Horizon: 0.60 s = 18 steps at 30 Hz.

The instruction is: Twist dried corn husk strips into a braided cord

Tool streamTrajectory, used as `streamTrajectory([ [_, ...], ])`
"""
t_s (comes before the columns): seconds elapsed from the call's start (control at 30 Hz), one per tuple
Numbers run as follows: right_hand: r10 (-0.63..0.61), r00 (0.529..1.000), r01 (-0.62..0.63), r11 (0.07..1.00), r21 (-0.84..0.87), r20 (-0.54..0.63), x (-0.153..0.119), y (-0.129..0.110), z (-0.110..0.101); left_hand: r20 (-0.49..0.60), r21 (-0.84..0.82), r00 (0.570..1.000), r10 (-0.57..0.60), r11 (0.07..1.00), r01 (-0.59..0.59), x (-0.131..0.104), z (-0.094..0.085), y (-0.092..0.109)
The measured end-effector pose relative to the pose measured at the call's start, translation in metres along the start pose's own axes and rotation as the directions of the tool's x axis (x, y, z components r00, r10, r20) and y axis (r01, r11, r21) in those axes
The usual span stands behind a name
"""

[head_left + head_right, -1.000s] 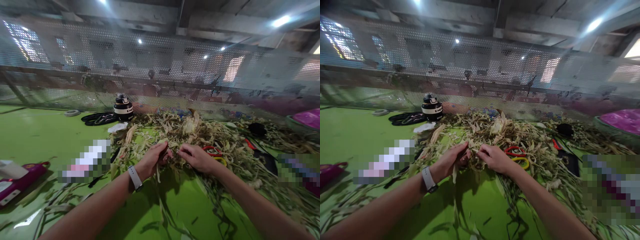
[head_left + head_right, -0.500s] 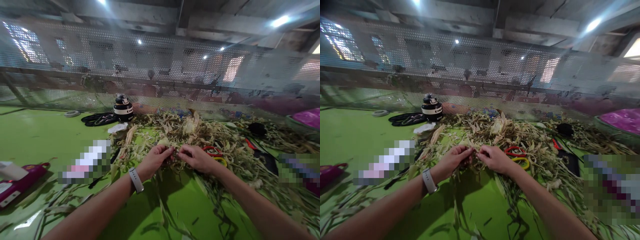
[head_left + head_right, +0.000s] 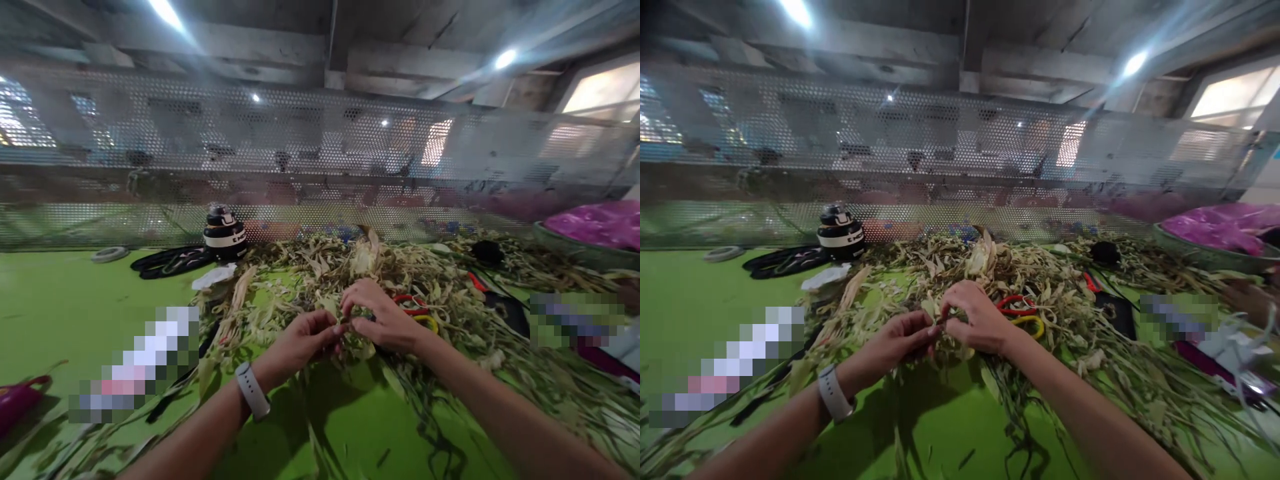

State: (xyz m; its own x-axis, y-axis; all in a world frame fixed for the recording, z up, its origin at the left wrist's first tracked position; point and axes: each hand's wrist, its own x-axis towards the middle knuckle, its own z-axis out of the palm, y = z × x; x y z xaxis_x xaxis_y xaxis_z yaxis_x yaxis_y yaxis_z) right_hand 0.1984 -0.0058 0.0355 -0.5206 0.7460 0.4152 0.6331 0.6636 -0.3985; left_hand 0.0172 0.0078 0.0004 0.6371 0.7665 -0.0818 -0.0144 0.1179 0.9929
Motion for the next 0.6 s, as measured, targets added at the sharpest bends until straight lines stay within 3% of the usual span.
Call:
streamTrajectory([
  [0.1, 0.080, 0.996, -0.082, 0.995, 0.053, 0.034, -0.001, -0.002, 0.002, 0.007, -0.125, 1.000, 0.000, 0.992, 0.001, -0.001, -0.001, -0.003],
  [0.23, 0.108, 0.994, -0.110, 0.991, 0.079, 0.021, 0.000, -0.007, 0.010, -0.139, -0.227, 0.990, -0.036, 0.974, 0.003, -0.002, -0.001, -0.004],
  [0.43, 0.122, 0.988, -0.122, 0.992, 0.001, -0.099, 0.001, -0.010, 0.023, -0.221, -0.015, 0.972, 0.077, 0.996, -0.083, 0.002, 0.000, -0.003],
  [0.6, 0.101, 0.995, -0.100, 0.994, 0.046, -0.019, 0.002, -0.006, 0.030, -0.296, 0.080, 0.944, 0.148, 0.988, -0.130, 0.000, 0.002, -0.003],
])
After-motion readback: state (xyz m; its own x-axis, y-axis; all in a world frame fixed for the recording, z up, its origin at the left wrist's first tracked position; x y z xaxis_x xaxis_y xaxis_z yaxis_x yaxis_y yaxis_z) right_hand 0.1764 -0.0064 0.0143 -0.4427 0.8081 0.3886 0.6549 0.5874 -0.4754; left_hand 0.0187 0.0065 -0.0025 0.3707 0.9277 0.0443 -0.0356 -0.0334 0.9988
